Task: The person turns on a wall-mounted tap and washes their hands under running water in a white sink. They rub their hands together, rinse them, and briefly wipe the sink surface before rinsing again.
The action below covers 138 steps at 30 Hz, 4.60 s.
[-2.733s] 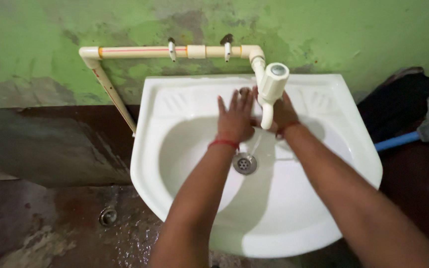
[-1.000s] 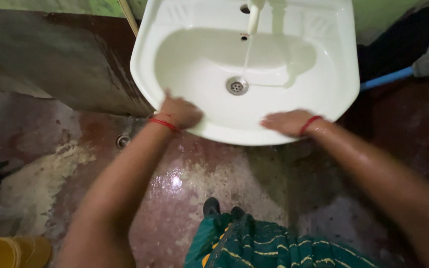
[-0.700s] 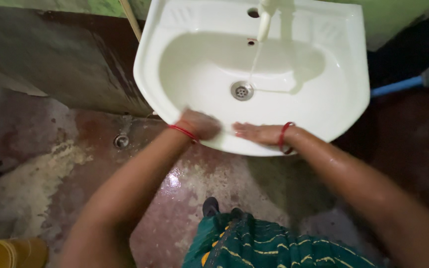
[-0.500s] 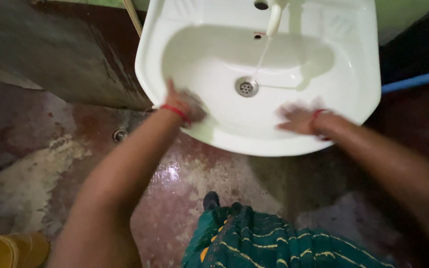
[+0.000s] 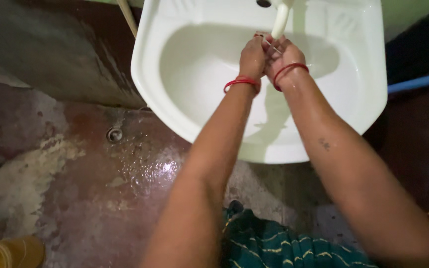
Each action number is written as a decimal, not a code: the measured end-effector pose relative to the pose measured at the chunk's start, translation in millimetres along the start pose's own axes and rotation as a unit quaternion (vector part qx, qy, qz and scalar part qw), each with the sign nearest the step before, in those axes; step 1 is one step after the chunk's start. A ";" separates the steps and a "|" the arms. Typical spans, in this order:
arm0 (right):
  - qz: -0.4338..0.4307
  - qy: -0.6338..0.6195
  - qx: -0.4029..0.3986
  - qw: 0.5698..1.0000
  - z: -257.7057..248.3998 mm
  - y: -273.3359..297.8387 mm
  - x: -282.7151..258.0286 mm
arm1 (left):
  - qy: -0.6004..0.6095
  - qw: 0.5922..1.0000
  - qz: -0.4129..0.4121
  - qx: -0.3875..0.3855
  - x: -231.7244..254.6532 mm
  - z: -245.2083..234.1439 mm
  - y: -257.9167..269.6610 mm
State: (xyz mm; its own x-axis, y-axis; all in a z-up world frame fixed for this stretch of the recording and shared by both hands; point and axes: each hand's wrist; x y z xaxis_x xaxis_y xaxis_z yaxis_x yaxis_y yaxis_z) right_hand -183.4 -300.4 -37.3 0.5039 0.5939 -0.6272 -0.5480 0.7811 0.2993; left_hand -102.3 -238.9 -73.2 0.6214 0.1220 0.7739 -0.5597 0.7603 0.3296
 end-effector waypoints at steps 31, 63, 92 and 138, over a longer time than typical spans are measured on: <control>0.016 0.042 -0.135 0.990 -6.1 84.1 61.4 | -0.199 0.979 -0.036 0.022 18.7 -71.8 103.8; 0.033 0.928 -0.339 0.148 -111.6 153.2 -93.7 | -0.956 0.286 -0.021 -0.066 123.0 -127.2 219.3; -0.221 0.927 -0.273 -0.126 -116.5 71.0 -187.7 | -0.954 0.279 0.100 0.050 203.9 -169.1 163.3; -0.289 0.360 -0.095 0.882 22.1 23.2 12.4 | 0.084 0.989 -0.121 0.015 33.5 28.7 22.1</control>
State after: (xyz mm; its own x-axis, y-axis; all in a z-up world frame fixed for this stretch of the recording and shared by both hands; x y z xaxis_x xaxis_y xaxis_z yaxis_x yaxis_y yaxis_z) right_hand -175.1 -270.7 -22.3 0.2189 -0.2225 -0.9500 -0.4748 0.8263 -0.3029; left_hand -109.6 -236.3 -24.5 0.8197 0.0450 0.5710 -0.3979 0.7617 0.5113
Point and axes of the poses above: each hand's wrist, its own y-axis away from the middle knuckle, its own z-axis out of the palm, x = y × z, and after that the axes turned 13 degrees about -z, right-handed
